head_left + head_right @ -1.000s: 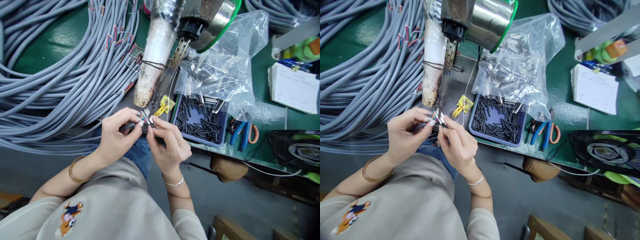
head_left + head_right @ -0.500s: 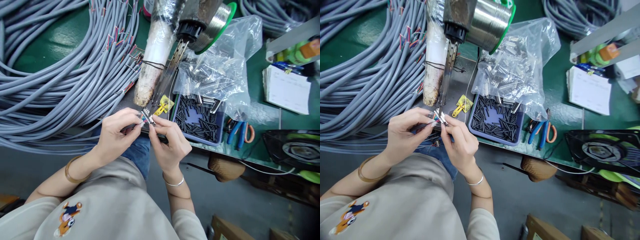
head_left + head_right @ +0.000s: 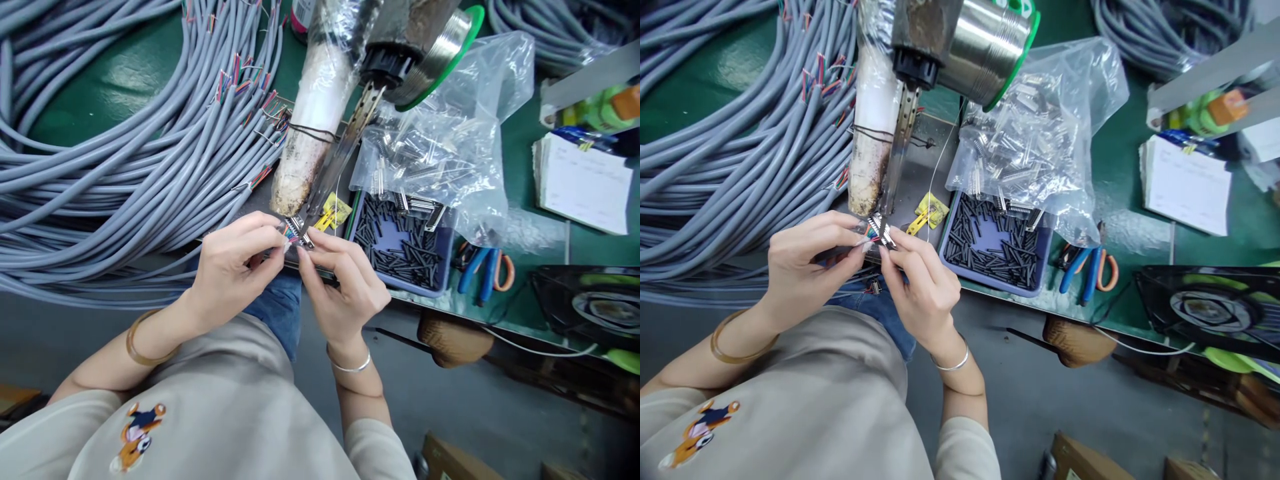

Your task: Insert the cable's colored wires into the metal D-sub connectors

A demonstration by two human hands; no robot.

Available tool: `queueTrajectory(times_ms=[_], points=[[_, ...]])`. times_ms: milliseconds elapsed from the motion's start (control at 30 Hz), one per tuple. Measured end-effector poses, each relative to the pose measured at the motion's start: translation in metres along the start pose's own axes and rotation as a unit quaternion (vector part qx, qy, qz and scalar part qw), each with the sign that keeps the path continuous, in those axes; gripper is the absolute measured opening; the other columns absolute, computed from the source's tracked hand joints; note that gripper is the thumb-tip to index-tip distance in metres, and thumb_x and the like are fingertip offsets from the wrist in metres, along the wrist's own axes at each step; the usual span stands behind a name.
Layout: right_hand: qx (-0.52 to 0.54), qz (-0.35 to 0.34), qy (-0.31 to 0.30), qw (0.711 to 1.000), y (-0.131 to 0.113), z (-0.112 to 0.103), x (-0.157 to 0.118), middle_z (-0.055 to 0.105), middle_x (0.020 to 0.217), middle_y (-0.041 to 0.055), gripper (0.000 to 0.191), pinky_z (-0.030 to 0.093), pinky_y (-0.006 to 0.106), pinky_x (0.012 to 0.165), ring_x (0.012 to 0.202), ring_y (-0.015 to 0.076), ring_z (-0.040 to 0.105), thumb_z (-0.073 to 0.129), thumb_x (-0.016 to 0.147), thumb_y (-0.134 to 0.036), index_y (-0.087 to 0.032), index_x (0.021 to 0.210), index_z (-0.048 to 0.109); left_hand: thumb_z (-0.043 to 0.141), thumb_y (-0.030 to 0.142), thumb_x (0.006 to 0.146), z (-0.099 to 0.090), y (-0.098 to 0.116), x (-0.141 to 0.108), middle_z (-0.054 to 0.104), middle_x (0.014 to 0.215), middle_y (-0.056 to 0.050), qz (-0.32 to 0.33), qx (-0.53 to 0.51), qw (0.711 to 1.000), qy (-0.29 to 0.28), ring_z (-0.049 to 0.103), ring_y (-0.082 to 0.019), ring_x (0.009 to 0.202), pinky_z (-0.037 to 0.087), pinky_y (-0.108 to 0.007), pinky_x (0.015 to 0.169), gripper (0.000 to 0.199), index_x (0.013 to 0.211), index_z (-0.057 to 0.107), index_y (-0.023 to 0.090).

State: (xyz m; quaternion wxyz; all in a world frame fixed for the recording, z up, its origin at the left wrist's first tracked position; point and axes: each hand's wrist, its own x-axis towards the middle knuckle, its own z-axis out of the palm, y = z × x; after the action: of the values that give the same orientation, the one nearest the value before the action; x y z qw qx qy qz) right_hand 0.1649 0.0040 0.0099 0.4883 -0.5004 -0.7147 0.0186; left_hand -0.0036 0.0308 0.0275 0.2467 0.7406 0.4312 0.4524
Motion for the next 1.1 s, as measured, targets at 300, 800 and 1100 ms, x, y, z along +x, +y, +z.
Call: queueTrajectory(times_ms=[300, 800, 1100], points=[[-0.022, -0.026, -0.024, 0.999, 0.0, -0.002, 0.001, 0.082, 0.106, 0.0055, 0.017, 0.066, 0.023, 0.08, 0.086, 0.0143, 0.08, 0.074, 0.091, -0.012, -0.023, 0.086, 0.062, 0.062, 0.006, 0.089, -0.006, 0.0, 0.002, 0.075, 0.087, -0.003, 0.007, -0.009, 0.999, -0.033, 0.066, -0.012, 0.07, 0.051, -0.024, 0.063, 0.019, 0.078, 0.07, 0.02], [-0.004, -0.018, -0.084, 0.996, 0.002, -0.018, -0.011, 0.08, 0.101, 0.0033, 0.017, 0.062, 0.023, 0.083, 0.09, 0.0128, 0.077, 0.07, 0.093, -0.007, -0.021, 0.101, 0.067, 0.071, 0.009, 0.086, 0.006, -0.006, -0.021, 0.073, 0.078, 0.0, -0.074, -0.078, 0.994, -0.014, 0.054, -0.007, 0.055, 0.044, -0.019, 0.053, 0.009, 0.091, 0.07, 0.016], [-0.075, -0.065, -0.146, 0.984, -0.001, -0.036, -0.01, 0.069, 0.085, -0.0012, 0.011, 0.051, 0.019, 0.064, 0.069, 0.0082, 0.064, 0.069, 0.096, -0.014, -0.023, 0.102, 0.07, 0.066, 0.002, 0.089, 0.006, -0.004, -0.029, 0.077, 0.092, -0.004, 0.046, -0.049, 0.998, -0.014, 0.07, -0.01, 0.077, 0.052, -0.017, 0.063, 0.015, 0.086, 0.066, 0.017]])
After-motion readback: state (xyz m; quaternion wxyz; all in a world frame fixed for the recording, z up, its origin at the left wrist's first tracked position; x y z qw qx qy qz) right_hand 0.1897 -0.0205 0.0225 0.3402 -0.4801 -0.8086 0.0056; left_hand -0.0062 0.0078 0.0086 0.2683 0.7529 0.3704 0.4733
